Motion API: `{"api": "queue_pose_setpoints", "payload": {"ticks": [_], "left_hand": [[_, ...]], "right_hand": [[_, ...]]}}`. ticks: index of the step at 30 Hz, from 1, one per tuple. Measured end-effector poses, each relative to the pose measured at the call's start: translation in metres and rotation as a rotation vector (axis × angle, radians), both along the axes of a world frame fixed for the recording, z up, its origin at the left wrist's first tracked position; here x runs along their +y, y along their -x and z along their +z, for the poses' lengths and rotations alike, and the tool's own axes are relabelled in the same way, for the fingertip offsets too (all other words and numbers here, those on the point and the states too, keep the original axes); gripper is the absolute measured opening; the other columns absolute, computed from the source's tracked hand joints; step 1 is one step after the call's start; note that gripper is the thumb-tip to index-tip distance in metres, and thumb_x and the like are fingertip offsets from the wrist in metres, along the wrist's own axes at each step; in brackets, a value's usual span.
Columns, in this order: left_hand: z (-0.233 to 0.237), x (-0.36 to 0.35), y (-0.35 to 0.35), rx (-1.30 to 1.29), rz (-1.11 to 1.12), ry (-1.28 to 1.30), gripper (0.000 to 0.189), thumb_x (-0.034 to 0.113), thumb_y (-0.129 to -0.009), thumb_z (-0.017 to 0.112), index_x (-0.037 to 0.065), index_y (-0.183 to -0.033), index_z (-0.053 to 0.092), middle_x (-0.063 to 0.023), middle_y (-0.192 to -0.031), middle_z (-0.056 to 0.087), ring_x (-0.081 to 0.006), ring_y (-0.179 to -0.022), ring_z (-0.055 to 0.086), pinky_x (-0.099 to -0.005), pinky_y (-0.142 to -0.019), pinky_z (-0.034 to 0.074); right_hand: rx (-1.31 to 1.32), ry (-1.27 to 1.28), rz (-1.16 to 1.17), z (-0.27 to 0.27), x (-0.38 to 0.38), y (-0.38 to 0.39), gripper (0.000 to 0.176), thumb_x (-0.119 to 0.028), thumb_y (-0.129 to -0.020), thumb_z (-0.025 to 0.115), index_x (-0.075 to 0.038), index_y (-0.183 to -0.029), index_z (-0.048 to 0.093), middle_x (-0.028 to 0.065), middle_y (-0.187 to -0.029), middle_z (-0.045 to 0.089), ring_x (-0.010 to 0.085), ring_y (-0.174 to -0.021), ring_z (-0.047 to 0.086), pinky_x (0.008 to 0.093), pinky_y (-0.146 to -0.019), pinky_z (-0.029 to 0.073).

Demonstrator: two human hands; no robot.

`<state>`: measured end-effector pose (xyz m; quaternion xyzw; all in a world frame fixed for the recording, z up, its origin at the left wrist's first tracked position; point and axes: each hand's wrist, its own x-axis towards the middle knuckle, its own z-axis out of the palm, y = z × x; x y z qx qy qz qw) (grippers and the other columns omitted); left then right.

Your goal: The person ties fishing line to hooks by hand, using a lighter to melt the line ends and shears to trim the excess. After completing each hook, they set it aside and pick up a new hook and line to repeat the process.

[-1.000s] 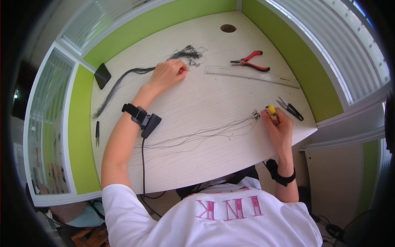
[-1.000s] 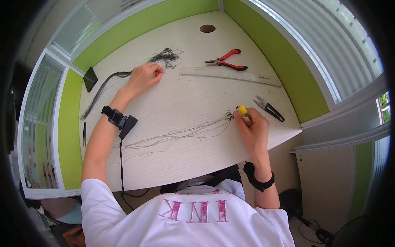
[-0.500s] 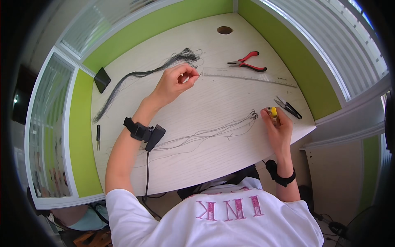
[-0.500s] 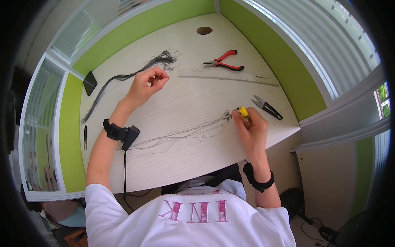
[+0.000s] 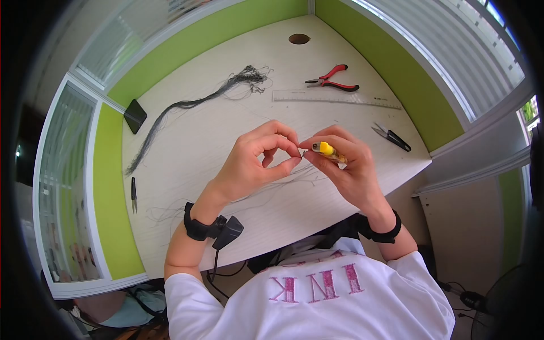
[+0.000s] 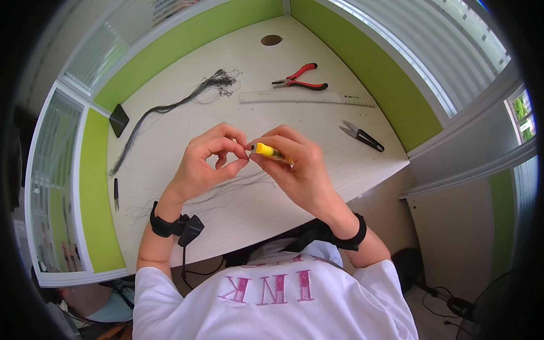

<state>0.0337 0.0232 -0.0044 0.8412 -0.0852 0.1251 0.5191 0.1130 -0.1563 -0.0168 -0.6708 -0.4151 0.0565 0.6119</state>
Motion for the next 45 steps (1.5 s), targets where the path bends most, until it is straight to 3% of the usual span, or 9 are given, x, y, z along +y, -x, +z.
{"api": "queue_pose_setpoints", "payload": {"ticks": [5, 7, 8, 11, 16, 23, 28, 31, 45], "left_hand": [[0.01, -0.001, 0.008, -0.025, 0.019, -0.075, 0.006, 0.006, -0.076, 0.067, 0.005, -0.08, 0.063, 0.0004, -0.084, 0.063, -0.0035, -0.063, 0.051, -0.0179, -0.048, 0.037], [0.014, -0.004, 0.012, 0.289, -0.004, 0.155, 0.006, 0.001, -0.076, 0.064, 0.002, -0.082, 0.063, -0.0026, -0.081, 0.063, -0.0065, -0.068, 0.058, -0.0175, -0.057, 0.043], [0.013, -0.005, 0.013, 0.287, -0.004, 0.156, 0.006, 0.001, -0.076, 0.064, 0.002, -0.082, 0.063, -0.0026, -0.081, 0.063, -0.0065, -0.068, 0.058, -0.0175, -0.057, 0.043], [0.008, -0.01, 0.015, 0.214, 0.102, 0.175, 0.006, 0.003, -0.078, 0.064, 0.001, -0.083, 0.063, -0.0014, -0.073, 0.063, -0.0066, -0.065, 0.058, -0.0188, -0.055, 0.044], [0.008, -0.022, 0.016, -0.195, 0.266, -0.21, 0.01, 0.003, -0.074, 0.068, 0.003, -0.079, 0.06, -0.0027, -0.071, 0.062, -0.008, -0.054, 0.055, -0.0207, -0.048, 0.044], [0.006, -0.028, 0.019, -0.299, 0.26, -0.322, 0.013, 0.003, -0.073, 0.069, 0.004, -0.079, 0.058, -0.0027, -0.073, 0.062, -0.008, -0.052, 0.054, -0.0205, -0.047, 0.044], [0.014, -0.022, 0.019, 0.218, 0.165, 0.396, 0.023, 0.005, -0.078, 0.07, -0.001, -0.099, 0.063, -0.0054, -0.083, 0.067, -0.0051, -0.062, 0.057, -0.017, -0.05, 0.044], [0.026, -0.019, 0.022, 0.426, 0.045, 0.321, 0.026, 0.009, -0.079, 0.07, -0.002, -0.103, 0.064, -0.0061, -0.085, 0.068, -0.0051, -0.062, 0.057, -0.0167, -0.051, 0.044], [0.019, -0.019, 0.024, 0.358, 0.044, 0.123, 0.008, 0.005, -0.079, 0.067, 0.0, -0.085, 0.068, -0.002, -0.073, 0.067, -0.0029, -0.06, 0.055, -0.0166, -0.051, 0.042]], "right_hand": [[-0.025, 0.046, 0.039, 0.0, -0.002, 0.001, 0.008, 0.001, -0.082, 0.062, 0.003, -0.09, 0.061, 0.0072, -0.085, 0.056, 0.0134, -0.066, 0.055, 0.0248, -0.057, 0.044], [-0.013, 0.054, 0.046, 0.004, -0.003, 0.003, 0.008, 0.001, -0.082, 0.062, 0.003, -0.09, 0.061, 0.0072, -0.085, 0.056, 0.0131, -0.067, 0.055, 0.0247, -0.057, 0.044], [0.002, 0.06, 0.053, 0.005, -0.003, 0.004, 0.008, 0.0, -0.082, 0.062, 0.003, -0.09, 0.061, 0.0072, -0.085, 0.056, 0.0129, -0.068, 0.055, 0.0246, -0.057, 0.044], [0.037, -0.041, -0.051, 0.003, -0.001, 0.007, 0.009, -0.002, -0.082, 0.064, 0.003, -0.088, 0.061, 0.0069, -0.085, 0.055, 0.0119, -0.069, 0.053, 0.024, -0.055, 0.042], [0.045, 0.02, -0.05, 0.007, -0.002, 0.012, 0.011, -0.004, -0.081, 0.065, 0.004, -0.087, 0.061, 0.0056, -0.082, 0.054, 0.0109, -0.064, 0.05, 0.023, -0.053, 0.04], [0.17, -0.011, -0.034, 0.002, 0.0, 0.015, 0.01, -0.003, -0.082, 0.064, 0.006, -0.085, 0.06, 0.0048, -0.076, 0.052, 0.0086, -0.059, 0.047, 0.0232, -0.051, 0.038], [0.135, 0.046, 0.03, 0.011, -0.008, 0.01, 0.009, -0.003, -0.083, 0.062, 0.005, -0.085, 0.06, 0.0052, -0.077, 0.054, 0.0083, -0.062, 0.049, 0.0225, -0.052, 0.039], [0.108, 0.123, 0.103, 0.017, -0.014, 0.008, 0.008, -0.002, -0.081, 0.061, 0.004, -0.085, 0.061, 0.0045, -0.079, 0.055, 0.0082, -0.065, 0.05, 0.0215, -0.054, 0.039], [-0.126, 0.217, 0.15, 0.021, -0.017, 0.007, 0.009, 0.0, -0.073, 0.065, 0.001, -0.081, 0.062, 0.0035, -0.079, 0.058, 0.0107, -0.066, 0.055, 0.0218, -0.053, 0.041]]}}
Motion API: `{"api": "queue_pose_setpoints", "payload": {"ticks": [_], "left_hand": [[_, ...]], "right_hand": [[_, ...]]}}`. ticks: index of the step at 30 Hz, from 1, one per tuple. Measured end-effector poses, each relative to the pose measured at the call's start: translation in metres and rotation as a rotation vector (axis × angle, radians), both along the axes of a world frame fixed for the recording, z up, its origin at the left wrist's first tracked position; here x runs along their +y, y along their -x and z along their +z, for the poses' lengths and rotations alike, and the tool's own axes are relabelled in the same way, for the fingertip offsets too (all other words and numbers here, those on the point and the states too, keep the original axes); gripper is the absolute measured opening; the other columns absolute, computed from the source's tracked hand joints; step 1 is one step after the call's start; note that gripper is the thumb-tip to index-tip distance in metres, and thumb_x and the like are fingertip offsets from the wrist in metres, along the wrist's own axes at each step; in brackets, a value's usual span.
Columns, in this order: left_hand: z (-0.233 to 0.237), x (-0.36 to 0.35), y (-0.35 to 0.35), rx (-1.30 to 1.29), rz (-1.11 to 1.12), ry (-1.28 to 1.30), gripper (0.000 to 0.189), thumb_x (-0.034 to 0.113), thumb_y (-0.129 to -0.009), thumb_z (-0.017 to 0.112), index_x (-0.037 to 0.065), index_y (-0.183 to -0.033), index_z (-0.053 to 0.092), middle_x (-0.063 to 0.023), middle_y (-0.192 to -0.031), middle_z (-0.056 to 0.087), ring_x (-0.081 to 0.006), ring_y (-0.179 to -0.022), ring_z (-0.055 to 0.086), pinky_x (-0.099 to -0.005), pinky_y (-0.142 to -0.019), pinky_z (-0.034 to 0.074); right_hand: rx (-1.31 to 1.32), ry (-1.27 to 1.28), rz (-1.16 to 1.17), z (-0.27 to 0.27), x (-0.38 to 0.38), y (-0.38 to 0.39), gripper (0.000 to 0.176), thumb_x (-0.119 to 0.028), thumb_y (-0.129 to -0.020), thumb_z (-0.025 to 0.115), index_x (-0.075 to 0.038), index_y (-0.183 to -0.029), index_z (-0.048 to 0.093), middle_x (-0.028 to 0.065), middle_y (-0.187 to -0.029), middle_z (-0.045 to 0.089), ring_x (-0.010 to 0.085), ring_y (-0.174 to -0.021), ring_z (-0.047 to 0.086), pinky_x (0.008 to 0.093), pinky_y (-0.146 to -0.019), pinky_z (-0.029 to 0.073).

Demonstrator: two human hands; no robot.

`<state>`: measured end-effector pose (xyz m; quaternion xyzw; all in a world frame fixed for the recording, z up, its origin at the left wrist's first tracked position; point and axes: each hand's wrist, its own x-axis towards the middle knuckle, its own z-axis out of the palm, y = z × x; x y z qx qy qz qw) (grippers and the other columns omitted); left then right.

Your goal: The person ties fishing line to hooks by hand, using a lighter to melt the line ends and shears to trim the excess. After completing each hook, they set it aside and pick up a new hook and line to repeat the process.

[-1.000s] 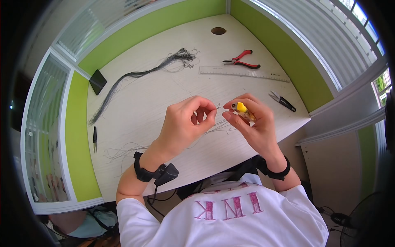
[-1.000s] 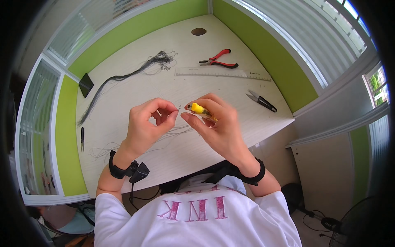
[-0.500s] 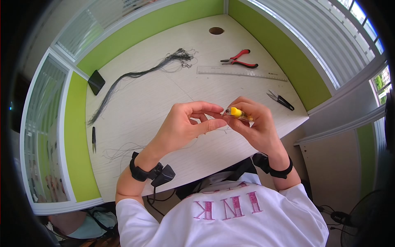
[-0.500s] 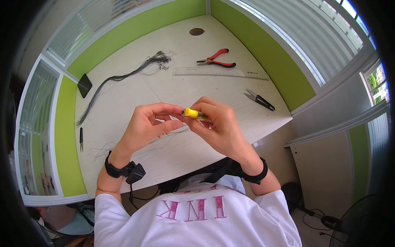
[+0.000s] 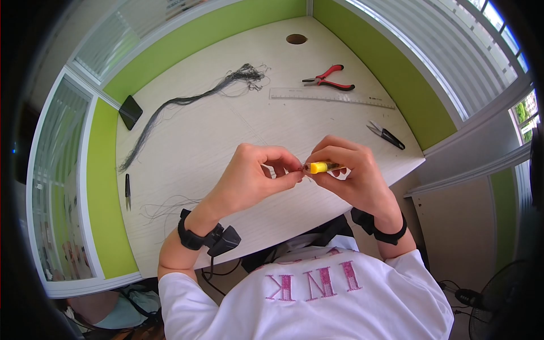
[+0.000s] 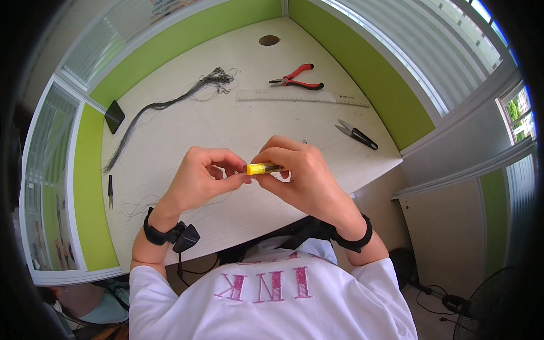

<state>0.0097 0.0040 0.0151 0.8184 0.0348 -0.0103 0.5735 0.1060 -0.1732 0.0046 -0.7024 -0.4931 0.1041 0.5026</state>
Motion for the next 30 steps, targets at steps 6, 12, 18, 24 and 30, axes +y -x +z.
{"api": "queue_pose_setpoints", "payload": {"ticks": [6, 12, 18, 24, 30], "left_hand": [[-0.011, 0.001, -0.003, -0.108, 0.038, 0.123, 0.007, 0.007, -0.08, 0.068, 0.002, -0.084, 0.069, 0.0004, -0.071, 0.065, -0.0015, -0.062, 0.054, -0.0153, -0.049, 0.039], [-0.014, -0.001, -0.003, -0.165, 0.112, 0.251, 0.009, 0.006, -0.08, 0.068, -0.001, -0.084, 0.067, -0.0032, -0.077, 0.066, -0.0033, -0.066, 0.057, -0.0157, -0.053, 0.045], [-0.015, 0.002, -0.005, -0.186, 0.191, 0.313, 0.01, 0.006, -0.079, 0.068, -0.002, -0.085, 0.066, -0.0063, -0.08, 0.066, -0.0064, -0.07, 0.06, -0.0177, -0.057, 0.049], [-0.02, -0.002, -0.005, -0.212, 0.218, 0.299, 0.007, 0.002, -0.078, 0.069, -0.001, -0.084, 0.066, -0.0061, -0.08, 0.066, -0.0072, -0.071, 0.061, -0.0181, -0.058, 0.05], [-0.013, -0.002, -0.003, -0.18, 0.234, 0.292, 0.007, -0.008, -0.076, 0.064, -0.005, -0.082, 0.062, -0.0103, -0.081, 0.064, -0.0158, -0.076, 0.063, -0.0261, -0.071, 0.052]], "right_hand": [[0.114, -0.062, -0.081, 0.0, -0.001, 0.002, 0.006, -0.001, -0.075, 0.065, 0.002, -0.079, 0.061, 0.0038, -0.078, 0.058, 0.0095, -0.064, 0.053, 0.0212, -0.052, 0.04], [0.212, -0.113, -0.13, -0.006, -0.004, 0.0, 0.007, -0.003, -0.078, 0.062, 0.001, -0.083, 0.061, 0.0046, -0.077, 0.055, 0.0101, -0.059, 0.048, 0.023, -0.052, 0.038], [-0.307, 0.159, -0.609, -0.051, -0.032, -0.03, 0.019, -0.007, -0.084, 0.06, 0.002, -0.1, 0.057, 0.0135, -0.093, 0.054, 0.0251, -0.073, 0.055, 0.0302, -0.061, 0.044], [-0.589, 0.343, -0.661, -0.073, -0.055, -0.036, 0.026, -0.005, -0.082, 0.059, 0.0, -0.107, 0.056, 0.0133, -0.1, 0.054, 0.0271, -0.09, 0.054, 0.0363, -0.078, 0.042], [-0.597, 0.242, -0.797, -0.067, -0.063, -0.059, 0.024, -0.006, -0.078, 0.063, -0.002, -0.101, 0.06, 0.0116, -0.099, 0.055, 0.0273, -0.089, 0.054, 0.0372, -0.077, 0.043]]}}
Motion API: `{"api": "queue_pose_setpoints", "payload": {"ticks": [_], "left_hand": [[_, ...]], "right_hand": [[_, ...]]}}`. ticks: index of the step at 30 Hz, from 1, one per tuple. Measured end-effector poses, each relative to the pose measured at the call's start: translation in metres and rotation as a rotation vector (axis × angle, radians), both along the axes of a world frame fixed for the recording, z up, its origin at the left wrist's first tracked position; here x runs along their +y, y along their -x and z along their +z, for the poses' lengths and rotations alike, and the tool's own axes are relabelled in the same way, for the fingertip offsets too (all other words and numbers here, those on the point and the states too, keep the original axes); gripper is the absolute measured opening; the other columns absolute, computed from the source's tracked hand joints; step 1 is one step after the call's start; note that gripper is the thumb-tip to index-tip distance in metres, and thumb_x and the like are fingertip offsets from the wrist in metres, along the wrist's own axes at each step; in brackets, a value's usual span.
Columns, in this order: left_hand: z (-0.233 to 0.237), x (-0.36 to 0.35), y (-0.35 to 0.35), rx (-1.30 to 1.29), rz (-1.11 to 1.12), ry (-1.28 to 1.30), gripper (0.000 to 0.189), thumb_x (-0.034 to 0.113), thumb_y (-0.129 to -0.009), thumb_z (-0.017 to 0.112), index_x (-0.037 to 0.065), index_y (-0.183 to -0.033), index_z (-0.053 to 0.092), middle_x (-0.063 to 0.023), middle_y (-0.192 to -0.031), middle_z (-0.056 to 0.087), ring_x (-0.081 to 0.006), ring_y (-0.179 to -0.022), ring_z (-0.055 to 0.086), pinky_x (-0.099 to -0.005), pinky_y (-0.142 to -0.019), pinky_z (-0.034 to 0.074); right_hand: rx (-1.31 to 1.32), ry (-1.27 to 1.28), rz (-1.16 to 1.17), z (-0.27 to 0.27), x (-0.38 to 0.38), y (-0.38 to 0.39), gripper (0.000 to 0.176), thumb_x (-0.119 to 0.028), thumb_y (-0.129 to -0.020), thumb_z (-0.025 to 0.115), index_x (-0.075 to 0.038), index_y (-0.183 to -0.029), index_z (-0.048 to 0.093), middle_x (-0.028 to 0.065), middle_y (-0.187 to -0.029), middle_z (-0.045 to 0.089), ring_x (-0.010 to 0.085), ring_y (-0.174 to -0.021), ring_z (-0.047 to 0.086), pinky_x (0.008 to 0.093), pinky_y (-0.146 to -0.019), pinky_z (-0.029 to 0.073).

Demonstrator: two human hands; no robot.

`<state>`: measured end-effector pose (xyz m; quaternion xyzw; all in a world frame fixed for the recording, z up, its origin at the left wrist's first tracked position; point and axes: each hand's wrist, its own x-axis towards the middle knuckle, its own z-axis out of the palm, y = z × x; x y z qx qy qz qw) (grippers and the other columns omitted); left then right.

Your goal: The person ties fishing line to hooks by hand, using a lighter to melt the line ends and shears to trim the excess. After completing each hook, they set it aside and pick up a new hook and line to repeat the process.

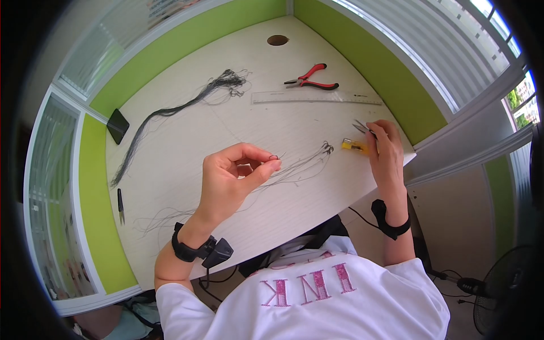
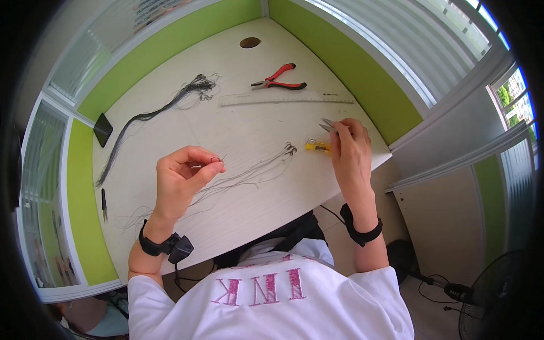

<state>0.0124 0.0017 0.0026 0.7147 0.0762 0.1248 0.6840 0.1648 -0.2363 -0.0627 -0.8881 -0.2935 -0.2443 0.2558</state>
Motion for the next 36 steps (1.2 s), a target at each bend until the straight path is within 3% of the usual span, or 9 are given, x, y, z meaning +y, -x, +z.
{"api": "queue_pose_setpoints", "payload": {"ticks": [2, 4, 9, 12, 14, 16, 18, 21, 36], "left_hand": [[0.0, 0.0, 0.0, -0.004, 0.006, -0.001, 0.007, -0.008, -0.077, 0.064, -0.005, -0.083, 0.062, -0.0104, -0.081, 0.064, -0.0159, -0.076, 0.063, -0.0262, -0.07, 0.052], [0.001, 0.0, 0.002, -0.029, -0.014, 0.001, 0.007, -0.007, -0.077, 0.064, -0.005, -0.084, 0.063, -0.0101, -0.081, 0.064, -0.0159, -0.076, 0.064, -0.0259, -0.07, 0.052], [0.005, -0.001, 0.004, 0.013, 0.003, -0.047, 0.006, -0.004, -0.079, 0.064, -0.004, -0.085, 0.063, -0.0092, -0.08, 0.065, -0.0153, -0.076, 0.065, -0.0223, -0.065, 0.05], [0.005, -0.002, 0.004, -0.003, 0.027, -0.05, 0.007, -0.003, -0.08, 0.064, -0.004, -0.087, 0.063, -0.0087, -0.08, 0.065, -0.0144, -0.077, 0.065, -0.0197, -0.06, 0.048], [0.003, -0.003, 0.005, -0.007, 0.038, -0.044, 0.007, -0.002, -0.081, 0.064, -0.004, -0.088, 0.063, -0.0086, -0.08, 0.065, -0.014, -0.077, 0.065, -0.0187, -0.058, 0.046], [0.0, -0.003, 0.004, -0.065, 0.064, -0.11, 0.008, -0.002, -0.081, 0.064, -0.004, -0.089, 0.063, -0.0085, -0.081, 0.065, -0.0134, -0.077, 0.065, -0.018, -0.057, 0.046], [0.001, -0.005, 0.004, -0.079, 0.068, -0.116, 0.009, -0.002, -0.081, 0.064, -0.004, -0.089, 0.062, -0.0086, -0.082, 0.065, -0.0132, -0.077, 0.064, -0.0182, -0.058, 0.046], [0.001, -0.003, 0.005, -0.121, 0.068, -0.142, 0.009, -0.003, -0.081, 0.064, -0.004, -0.09, 0.062, -0.0088, -0.083, 0.065, -0.0131, -0.077, 0.064, -0.0189, -0.059, 0.047], [0.004, -0.004, 0.006, -0.119, 0.034, -0.193, 0.008, -0.003, -0.08, 0.064, -0.004, -0.088, 0.063, -0.0097, -0.082, 0.065, -0.0148, -0.076, 0.064, -0.0224, -0.063, 0.049]], "right_hand": [[0.074, -0.057, -0.056, -0.002, -0.012, -0.011, 0.022, -0.007, -0.077, 0.064, -0.003, -0.099, 0.061, 0.0113, -0.099, 0.056, 0.0276, -0.088, 0.054, 0.0373, -0.076, 0.044], [0.146, 0.112, -0.074, -0.001, -0.017, -0.019, 0.018, -0.007, -0.077, 0.064, -0.002, -0.095, 0.062, 0.0111, -0.096, 0.057, 0.0283, -0.088, 0.055, 0.037, -0.076, 0.046], [0.238, 0.195, -0.088, 0.003, -0.019, -0.028, 0.018, -0.008, -0.079, 0.064, 0.001, -0.095, 0.06, 0.0145, -0.093, 0.057, 0.0304, -0.085, 0.056, 0.036, -0.074, 0.046], [0.194, -0.027, -0.111, 0.022, 0.001, -0.009, 0.018, -0.01, -0.084, 0.061, 0.002, -0.097, 0.057, 0.0139, -0.089, 0.056, 0.0261, -0.083, 0.057, 0.0325, -0.072, 0.047], [0.589, -0.517, 0.255, 0.045, 0.018, 0.022, 0.019, -0.013, -0.09, 0.056, 0.002, -0.101, 0.054, 0.0083, -0.085, 0.056, 0.0163, -0.08, 0.055, 0.0259, -0.07, 0.044], [0.928, -0.796, 0.518, 0.057, 0.036, 0.056, 0.02, -0.018, -0.094, 0.052, 0.001, -0.102, 0.053, 0.002, -0.083, 0.052, 0.0076, -0.075, 0.047, 0.0213, -0.067, 0.04], [1.283, -0.847, 0.7, 0.058, 0.046, 0.074, 0.027, -0.026, -0.097, 0.045, -0.001, -0.106, 0.053, -0.0016, -0.078, 0.048, 0.0055, -0.069, 0.04, 0.0195, -0.062, 0.035], [1.332, -0.642, 0.726, 0.059, 0.055, 0.08, 0.043, -0.039, -0.099, 0.033, -0.003, -0.105, 0.057, -0.0043, -0.069, 0.04, 0.0059, -0.064, 0.033, 0.0205, -0.058, 0.031], [1.534, -0.621, 0.648, 0.07, 0.06, 0.086, 0.043, -0.044, -0.097, 0.038, -0.006, -0.083, 0.053, -0.0053, -0.066, 0.037, 0.0044, -0.057, 0.027, 0.0191, -0.049, 0.024]]}}
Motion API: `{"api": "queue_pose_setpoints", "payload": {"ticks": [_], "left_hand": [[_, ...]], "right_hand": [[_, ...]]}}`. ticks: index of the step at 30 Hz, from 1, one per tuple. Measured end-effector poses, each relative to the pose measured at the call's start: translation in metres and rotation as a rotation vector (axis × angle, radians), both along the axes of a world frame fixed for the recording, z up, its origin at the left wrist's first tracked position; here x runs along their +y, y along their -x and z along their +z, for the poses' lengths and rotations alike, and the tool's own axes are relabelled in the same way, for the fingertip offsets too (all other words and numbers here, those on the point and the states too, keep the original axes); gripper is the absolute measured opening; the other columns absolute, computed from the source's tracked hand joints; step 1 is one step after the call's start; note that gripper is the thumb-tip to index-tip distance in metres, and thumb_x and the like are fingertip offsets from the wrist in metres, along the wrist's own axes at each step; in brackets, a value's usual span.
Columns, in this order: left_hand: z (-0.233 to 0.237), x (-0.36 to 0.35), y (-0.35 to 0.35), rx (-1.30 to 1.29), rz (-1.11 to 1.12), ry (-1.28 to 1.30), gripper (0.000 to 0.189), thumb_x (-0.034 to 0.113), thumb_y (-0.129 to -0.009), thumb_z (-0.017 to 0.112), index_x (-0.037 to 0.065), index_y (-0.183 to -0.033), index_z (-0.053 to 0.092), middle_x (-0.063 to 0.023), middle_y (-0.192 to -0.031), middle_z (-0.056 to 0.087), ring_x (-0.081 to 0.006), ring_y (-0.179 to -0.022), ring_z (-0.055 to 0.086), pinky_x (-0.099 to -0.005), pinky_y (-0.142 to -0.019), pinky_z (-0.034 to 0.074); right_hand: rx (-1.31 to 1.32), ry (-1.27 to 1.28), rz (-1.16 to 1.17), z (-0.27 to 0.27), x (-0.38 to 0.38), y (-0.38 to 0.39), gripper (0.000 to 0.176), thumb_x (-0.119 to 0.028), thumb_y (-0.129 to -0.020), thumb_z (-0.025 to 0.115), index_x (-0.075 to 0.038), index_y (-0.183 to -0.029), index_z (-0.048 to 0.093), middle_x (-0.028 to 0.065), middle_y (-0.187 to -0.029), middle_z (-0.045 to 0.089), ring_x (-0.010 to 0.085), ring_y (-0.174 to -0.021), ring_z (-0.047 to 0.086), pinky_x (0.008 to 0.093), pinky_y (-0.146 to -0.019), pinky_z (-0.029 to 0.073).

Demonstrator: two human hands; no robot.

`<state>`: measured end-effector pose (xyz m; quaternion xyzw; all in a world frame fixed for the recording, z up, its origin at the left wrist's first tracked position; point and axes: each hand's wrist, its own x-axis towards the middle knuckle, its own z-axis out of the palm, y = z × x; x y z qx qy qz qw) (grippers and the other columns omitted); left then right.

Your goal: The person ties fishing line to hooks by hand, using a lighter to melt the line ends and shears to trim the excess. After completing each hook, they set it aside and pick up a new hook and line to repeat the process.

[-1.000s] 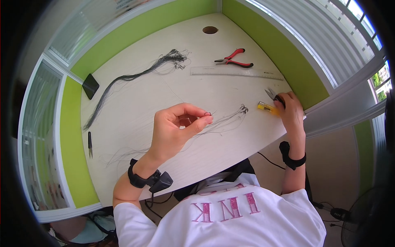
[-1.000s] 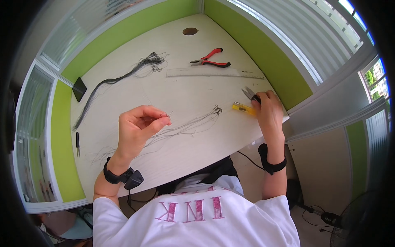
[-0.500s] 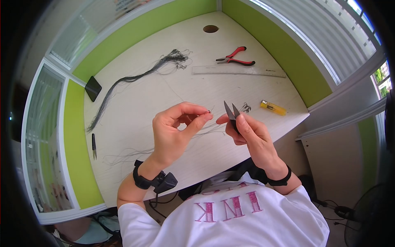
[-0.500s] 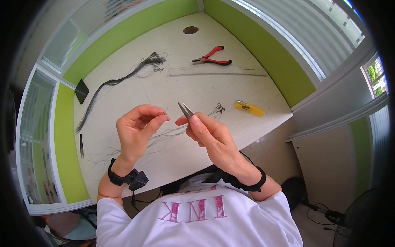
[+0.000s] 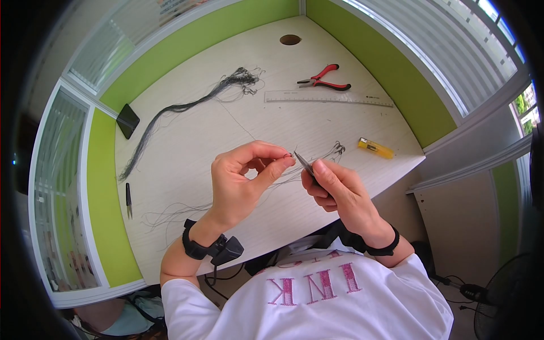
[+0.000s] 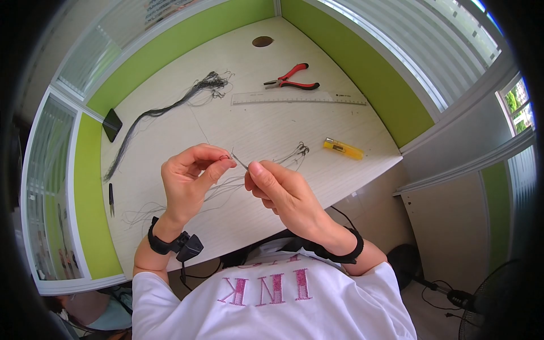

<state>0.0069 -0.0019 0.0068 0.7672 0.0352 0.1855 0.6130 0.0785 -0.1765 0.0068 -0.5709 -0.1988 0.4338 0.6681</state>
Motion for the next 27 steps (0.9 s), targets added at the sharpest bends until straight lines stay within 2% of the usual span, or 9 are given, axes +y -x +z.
{"api": "queue_pose_setpoints", "payload": {"ticks": [14, 16, 26, 27], "left_hand": [[-0.0045, 0.0005, -0.0018, 0.012, -0.044, -0.015, 0.009, -0.006, -0.079, 0.064, -0.005, -0.088, 0.063, -0.0113, -0.085, 0.064, -0.0178, -0.078, 0.065, -0.0258, -0.069, 0.053], [-0.0097, 0.0, -0.0041, -0.072, -0.019, 0.039, 0.008, 0.005, -0.079, 0.069, 0.003, -0.086, 0.067, -0.0023, -0.08, 0.068, -0.0048, -0.062, 0.056, -0.0179, -0.054, 0.043], [-0.0072, 0.0024, -0.0052, -0.094, -0.051, -0.025, 0.007, 0.002, -0.078, 0.068, 0.004, -0.084, 0.066, -0.0024, -0.082, 0.066, -0.0054, -0.066, 0.057, -0.0183, -0.055, 0.043], [-0.0067, 0.0035, -0.0049, -0.092, -0.085, -0.028, 0.009, -0.003, -0.077, 0.066, 0.002, -0.085, 0.064, -0.0059, -0.085, 0.065, -0.0089, -0.072, 0.058, -0.0202, -0.06, 0.045]], "right_hand": [[0.046, -0.004, 0.008, -0.0002, 0.0008, -0.0012, 0.041, -0.042, -0.096, 0.042, -0.007, -0.078, 0.05, -0.0057, -0.065, 0.036, 0.0037, -0.055, 0.025, 0.0191, -0.047, 0.022], [0.07, -0.004, 0.011, 0.0002, 0.0007, -0.0015, 0.041, -0.042, -0.096, 0.042, -0.007, -0.078, 0.049, -0.0061, -0.064, 0.036, 0.0033, -0.054, 0.024, 0.0191, -0.046, 0.021], [0.159, -0.014, 0.04, -0.0007, -0.0015, -0.0025, 0.041, -0.042, -0.096, 0.042, -0.008, -0.076, 0.049, -0.0076, -0.061, 0.03, 0.0024, -0.052, 0.022, 0.0191, -0.043, 0.016], [0.173, -0.018, 0.048, -0.001, -0.0022, -0.0025, 0.041, -0.043, -0.096, 0.042, -0.008, -0.076, 0.049, -0.0077, -0.061, 0.029, 0.0024, -0.052, 0.022, 0.0191, -0.043, 0.016]]}}
